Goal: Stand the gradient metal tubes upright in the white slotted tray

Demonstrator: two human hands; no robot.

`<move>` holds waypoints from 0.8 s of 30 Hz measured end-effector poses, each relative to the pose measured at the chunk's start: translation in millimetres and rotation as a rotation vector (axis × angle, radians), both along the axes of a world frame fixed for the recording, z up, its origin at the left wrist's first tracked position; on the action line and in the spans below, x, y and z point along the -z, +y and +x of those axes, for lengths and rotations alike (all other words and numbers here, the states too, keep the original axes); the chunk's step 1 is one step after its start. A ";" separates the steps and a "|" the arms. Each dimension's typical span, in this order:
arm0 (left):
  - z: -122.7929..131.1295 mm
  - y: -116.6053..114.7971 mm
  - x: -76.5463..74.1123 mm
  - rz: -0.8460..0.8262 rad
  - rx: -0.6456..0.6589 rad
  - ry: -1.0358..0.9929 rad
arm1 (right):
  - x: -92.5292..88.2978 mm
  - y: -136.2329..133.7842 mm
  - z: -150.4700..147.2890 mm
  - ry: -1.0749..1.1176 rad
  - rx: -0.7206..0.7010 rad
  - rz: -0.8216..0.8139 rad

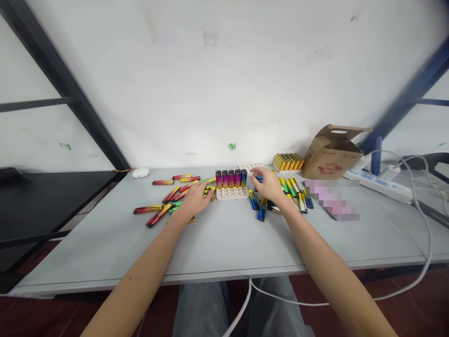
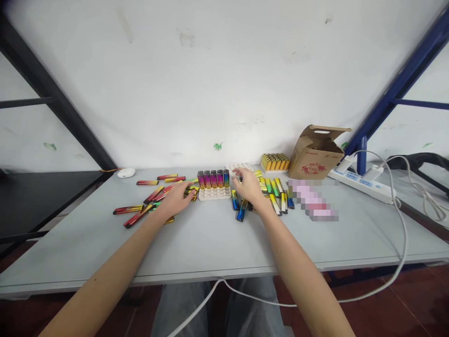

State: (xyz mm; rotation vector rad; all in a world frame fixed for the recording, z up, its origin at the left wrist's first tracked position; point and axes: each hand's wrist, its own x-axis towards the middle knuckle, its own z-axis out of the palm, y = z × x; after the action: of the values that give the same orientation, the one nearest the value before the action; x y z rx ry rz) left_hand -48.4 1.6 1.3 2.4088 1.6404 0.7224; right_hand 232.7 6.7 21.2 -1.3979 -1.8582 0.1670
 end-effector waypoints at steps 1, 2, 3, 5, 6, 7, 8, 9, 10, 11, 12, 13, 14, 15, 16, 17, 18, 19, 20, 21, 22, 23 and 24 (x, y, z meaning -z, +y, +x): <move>-0.1 0.1 0.2 0.004 0.002 0.000 | -1.2 -0.2 4.7 -0.057 -0.021 -0.045; -0.2 0.1 0.1 0.008 0.003 0.000 | -1.8 -0.6 9.1 -0.122 -0.067 -0.088; -0.1 -0.1 -0.2 0.012 0.005 0.000 | -1.9 -1.2 12.9 -0.189 -0.127 -0.125; 0.2 -0.5 -1.4 0.019 0.016 0.005 | -0.8 -2.8 18.5 -0.306 -0.228 -0.179; 0.4 -0.7 -2.2 0.022 0.022 0.007 | -0.1 -3.7 20.1 -0.349 -0.247 -0.206; 0.7 -0.9 -2.9 0.023 0.028 0.006 | 0.6 -4.5 21.2 -0.381 -0.246 -0.234; 0.9 -1.1 -3.5 0.023 0.031 0.004 | 1.3 -5.0 21.8 -0.405 -0.231 -0.261; 1.1 -1.3 -3.9 0.022 0.031 0.000 | 1.9 -5.2 22.1 -0.422 -0.215 -0.284; 1.3 -1.4 -4.2 0.021 0.029 -0.003 | 2.5 -4.9 22.3 -0.428 -0.201 -0.299; 1.5 -1.5 -4.4 0.019 0.028 -0.005 | 3.0 -4.1 22.3 -0.426 -0.196 -0.304; 1.7 -1.5 -4.5 0.019 0.028 -0.006 | 3.5 -3.0 22.3 -0.418 -0.197 -0.298; 1.9 -1.5 -4.5 0.020 0.029 -0.006 | 4.0 -1.7 22.1 -0.402 -0.202 -0.286; 2.0 -1.5 -4.5 0.021 0.030 -0.005 | 4.3 -0.5 21.9 -0.379 -0.207 -0.272; 2.2 -1.5 -4.5 0.022 0.031 -0.004 | 4.5 0.6 21.5 -0.349 -0.212 -0.257; 2.3 -1.5 -4.5 0.021 0.031 -0.004 | 4.4 1.3 20.9 -0.312 -0.217 -0.246; 2.3 -1.5 -4.5 0.020 0.031 -0.003 | 4.0 1.6 20.3 -0.272 -0.220 -0.242; 2.3 -1.5 -4.5 0.020 0.029 -0.003 | 3.3 1.3 19.5 -0.231 -0.218 -0.245; 2.2 -1.5 -4.5 0.018 0.028 -0.003 | 2.3 0.7 18.7 -0.193 -0.210 -0.252; 2.1 -1.5 -4.4 0.018 0.028 -0.004 | 1.2 -0.2 17.8 -0.160 -0.197 -0.261; 2.0 -1.4 -4.3 0.017 0.028 -0.005 | 0.1 -1.2 17.1 -0.130 -0.182 -0.267; 1.9 -1.3 -4.1 0.016 0.030 -0.006 | -1.1 -2.0 16.4 -0.100 -0.167 -0.265; 1.7 -1.1 -3.8 0.015 0.031 -0.006 | -2.0 -2.5 16.0 -0.070 -0.159 -0.253; 1.6 -0.9 -3.4 0.014 0.032 -0.006 | -2.9 -2.6 15.7 -0.037 -0.158 -0.229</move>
State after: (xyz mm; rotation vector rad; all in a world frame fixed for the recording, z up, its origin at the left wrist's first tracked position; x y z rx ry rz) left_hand -46.8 0.7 4.7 2.4342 1.5959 0.7370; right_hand 248.5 4.1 24.0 -1.4124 -2.0306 0.4487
